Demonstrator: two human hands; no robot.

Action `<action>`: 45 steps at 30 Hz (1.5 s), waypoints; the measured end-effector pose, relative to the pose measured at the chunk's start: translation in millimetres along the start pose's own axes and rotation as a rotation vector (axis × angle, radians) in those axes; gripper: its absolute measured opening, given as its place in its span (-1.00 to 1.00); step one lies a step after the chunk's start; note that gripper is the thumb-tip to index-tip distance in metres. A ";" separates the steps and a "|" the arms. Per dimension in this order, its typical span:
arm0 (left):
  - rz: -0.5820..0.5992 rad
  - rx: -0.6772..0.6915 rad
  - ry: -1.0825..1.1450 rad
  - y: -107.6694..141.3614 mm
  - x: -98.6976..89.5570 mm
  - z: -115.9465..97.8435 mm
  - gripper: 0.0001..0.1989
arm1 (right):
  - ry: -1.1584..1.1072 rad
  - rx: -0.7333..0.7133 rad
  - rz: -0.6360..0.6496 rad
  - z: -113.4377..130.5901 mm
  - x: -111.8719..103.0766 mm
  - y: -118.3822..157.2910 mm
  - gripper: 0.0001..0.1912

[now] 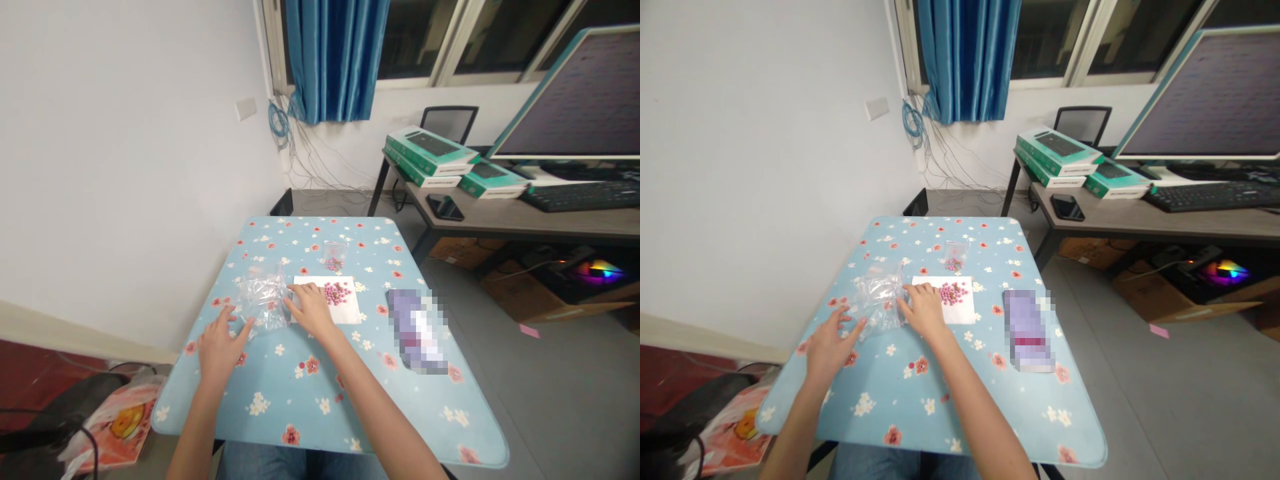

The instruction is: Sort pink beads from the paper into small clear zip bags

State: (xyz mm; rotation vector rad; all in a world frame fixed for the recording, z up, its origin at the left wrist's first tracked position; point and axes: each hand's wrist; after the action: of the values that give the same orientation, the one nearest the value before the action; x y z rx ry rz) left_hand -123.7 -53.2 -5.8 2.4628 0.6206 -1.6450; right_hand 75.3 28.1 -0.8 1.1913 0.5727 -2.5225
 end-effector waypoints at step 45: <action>0.212 0.755 0.074 -127.1 90.2 -172.3 -0.69 | -1.391 0.497 -0.902 -87.7 -44.2 3.1 -0.79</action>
State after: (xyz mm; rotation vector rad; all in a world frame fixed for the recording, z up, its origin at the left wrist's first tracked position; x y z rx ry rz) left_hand 3.5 141.3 -1.6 2.9313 -0.3331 -1.9521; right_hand 162.3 70.6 -17.6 -1.1592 0.0443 -3.3957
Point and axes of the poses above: each hand's wrist, its own y-axis away from the middle knuckle, its own x-axis out of the palm, z = x × y, and after that the axes turned 4 degrees about z, right-handed
